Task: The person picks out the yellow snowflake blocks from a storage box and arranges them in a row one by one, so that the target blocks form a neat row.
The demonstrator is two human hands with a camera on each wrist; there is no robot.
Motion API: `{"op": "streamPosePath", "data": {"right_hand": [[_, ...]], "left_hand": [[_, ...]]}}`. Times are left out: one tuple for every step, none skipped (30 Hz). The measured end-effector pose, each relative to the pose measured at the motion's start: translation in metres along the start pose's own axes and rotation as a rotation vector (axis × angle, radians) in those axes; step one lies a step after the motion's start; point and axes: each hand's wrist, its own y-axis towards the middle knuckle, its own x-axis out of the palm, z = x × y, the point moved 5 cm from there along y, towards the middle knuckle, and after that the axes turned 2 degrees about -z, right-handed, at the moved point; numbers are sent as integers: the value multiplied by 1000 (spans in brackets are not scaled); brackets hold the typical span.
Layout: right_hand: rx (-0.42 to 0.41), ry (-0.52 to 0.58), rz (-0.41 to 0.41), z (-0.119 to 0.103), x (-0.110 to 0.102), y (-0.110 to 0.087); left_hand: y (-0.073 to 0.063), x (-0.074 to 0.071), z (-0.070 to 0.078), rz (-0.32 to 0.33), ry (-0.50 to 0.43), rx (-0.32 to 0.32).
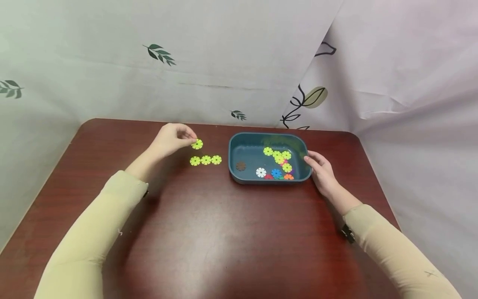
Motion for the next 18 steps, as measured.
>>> {"op": "streamPosePath", "data": {"right_hand": [[4, -2, 2, 0, 0, 0], [7, -2, 7, 0, 0, -1], [10, -3, 9, 0, 0, -1], [12, -4, 13, 0, 0, -1], [13, -3, 13, 0, 0, -2], [14, -1, 15, 0, 0, -2], [14, -3, 14, 0, 0, -2], [13, -2, 14, 0, 0, -2], [12, -1, 12, 0, 1, -2], [12, -1, 13, 0, 1, -2], [11, 2, 13, 0, 1, -2], [11, 1, 14, 0, 1, -2], [12, 2, 15, 0, 1, -2], [12, 5, 16, 0, 1, -2], [13, 6, 16, 0, 1, -2], [14, 7, 16, 0, 1, -2], [13, 10, 16, 0, 1, -2], [13, 11, 15, 0, 1, -2]], "left_hand": [[-2, -1, -4, -4, 7, -1], [-5, -2, -8, -9, 8, -6], [-7, -2, -12, -15, 6, -12], [-9, -2, -16, -21, 5, -16], [-10, -2, -19, -30, 6, -19], [-12, -2, -23, -39, 5, -23], [-14, -2, -27, -48, 1, -28], [-15, -2, -30, -56, -6, -38], [-16, -2, -34, -63, -6, -44], [-17, -2, -38, -71, -4, -50], [-18, -1, -41, -78, -4, -59], [-19, -1, -44, -85, -9, -69], [-19, -1, -47, -93, -13, -80], [-20, -1, -50, -102, -14, -91], [-20, -1, -53, -111, -15, -103], [-20, -1, -55, -121, -18, -114], [-20, -1, -57, -130, -20, -123], [-20, 0, -59, -138, -21, -130]]}}
